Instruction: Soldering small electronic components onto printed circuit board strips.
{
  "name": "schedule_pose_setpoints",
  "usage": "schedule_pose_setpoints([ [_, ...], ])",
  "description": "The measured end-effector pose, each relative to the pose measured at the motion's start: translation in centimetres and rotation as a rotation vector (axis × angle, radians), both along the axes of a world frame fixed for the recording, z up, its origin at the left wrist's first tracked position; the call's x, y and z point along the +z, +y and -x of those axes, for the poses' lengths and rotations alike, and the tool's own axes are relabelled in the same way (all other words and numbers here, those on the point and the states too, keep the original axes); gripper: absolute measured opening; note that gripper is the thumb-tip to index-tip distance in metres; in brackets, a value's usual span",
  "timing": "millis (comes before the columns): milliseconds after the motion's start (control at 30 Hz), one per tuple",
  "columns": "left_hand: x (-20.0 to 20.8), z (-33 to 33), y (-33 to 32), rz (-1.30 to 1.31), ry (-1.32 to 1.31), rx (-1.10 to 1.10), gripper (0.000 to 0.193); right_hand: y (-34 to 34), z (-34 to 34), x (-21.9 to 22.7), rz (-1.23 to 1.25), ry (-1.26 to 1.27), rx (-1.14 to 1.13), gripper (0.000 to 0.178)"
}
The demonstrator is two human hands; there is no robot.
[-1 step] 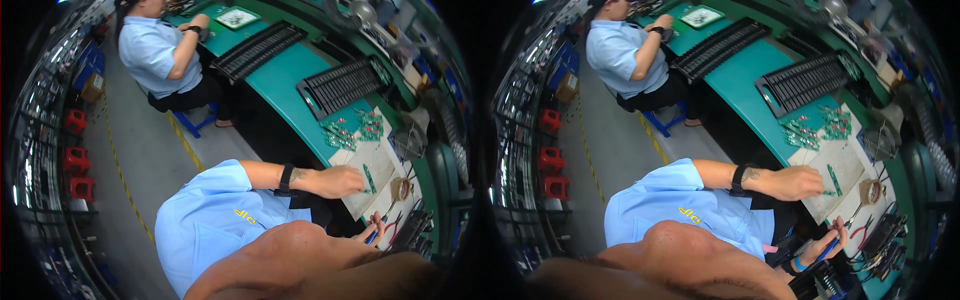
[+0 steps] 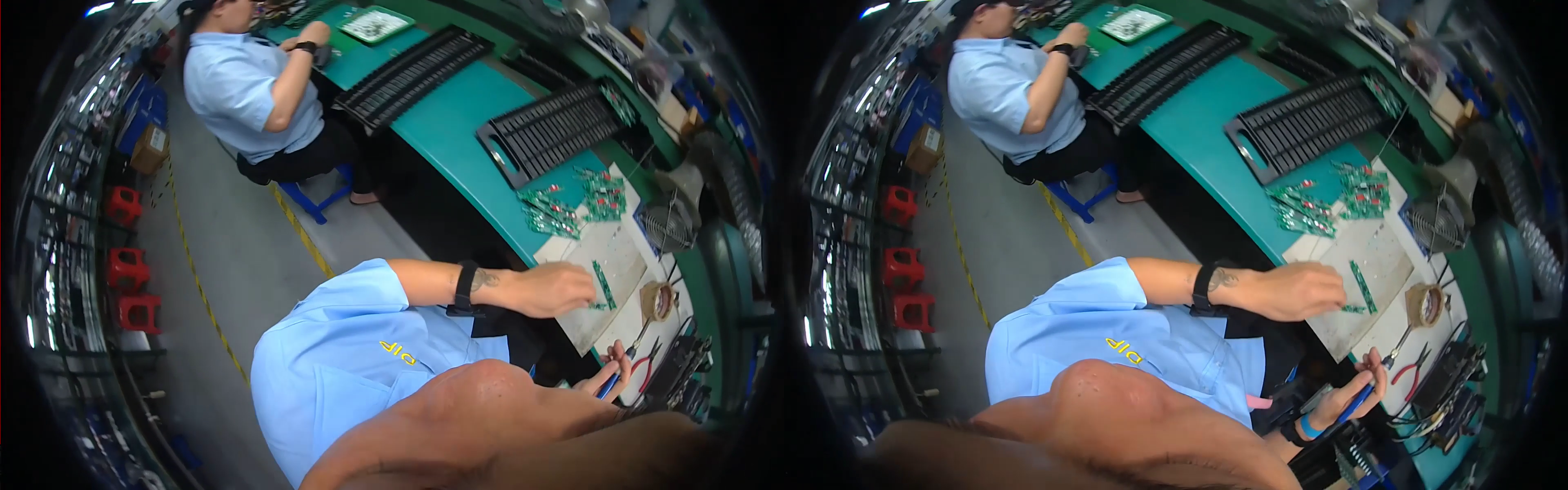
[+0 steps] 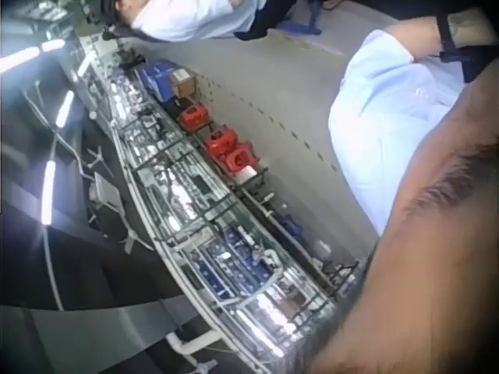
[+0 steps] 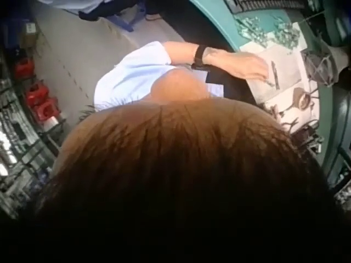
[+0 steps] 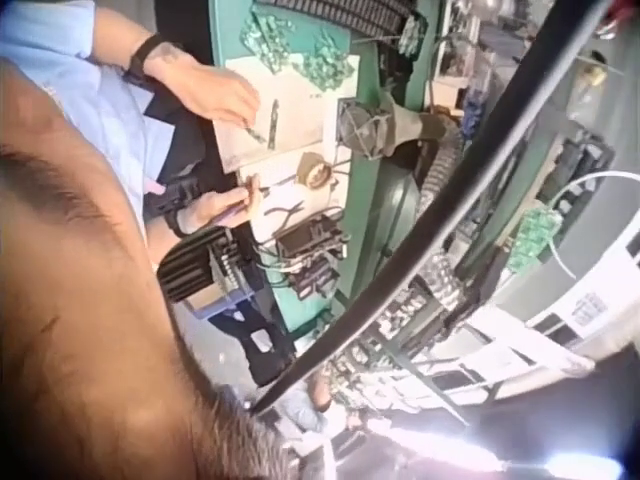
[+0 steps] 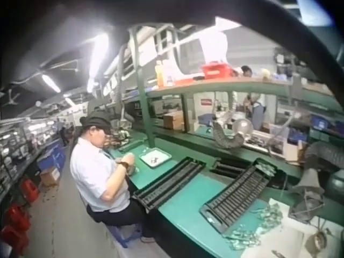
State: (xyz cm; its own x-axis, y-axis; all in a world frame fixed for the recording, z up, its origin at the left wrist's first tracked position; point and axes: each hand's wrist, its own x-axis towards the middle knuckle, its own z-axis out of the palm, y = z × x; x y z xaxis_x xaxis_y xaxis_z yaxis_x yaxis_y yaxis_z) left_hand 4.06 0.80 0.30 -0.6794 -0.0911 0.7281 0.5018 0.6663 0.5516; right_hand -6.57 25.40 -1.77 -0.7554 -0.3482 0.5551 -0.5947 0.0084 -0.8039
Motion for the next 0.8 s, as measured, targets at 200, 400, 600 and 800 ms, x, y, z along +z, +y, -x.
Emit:
schedule_pose_setpoints([
  [200, -0.2, 3.4, -1.2, -0.344, -0.289, 0.004, 0.005, -0.7, 3.7, -0.4, -0.111, 0.042, -0.052, 0.033],
  [400, -1.3, 4.5, -2.4, -0.382, -0.291, 0.064, 0.005, -2.1, 7.4, -2.1, -0.092, 0.03, -0.041, 0.035],
  [600, -1.7, 4.5, -2.1, -0.372, -0.219, 0.005, 0.007, -0.2, 8.4, -3.9, 0.022, -0.009, -0.017, 0.038],
  [800, -1.6, 4.2, -2.4, -0.376, -0.33, -0.044, 0.007, 0.5, 8.3, -4.9, -0.037, -0.041, -0.097, 0.038],
])
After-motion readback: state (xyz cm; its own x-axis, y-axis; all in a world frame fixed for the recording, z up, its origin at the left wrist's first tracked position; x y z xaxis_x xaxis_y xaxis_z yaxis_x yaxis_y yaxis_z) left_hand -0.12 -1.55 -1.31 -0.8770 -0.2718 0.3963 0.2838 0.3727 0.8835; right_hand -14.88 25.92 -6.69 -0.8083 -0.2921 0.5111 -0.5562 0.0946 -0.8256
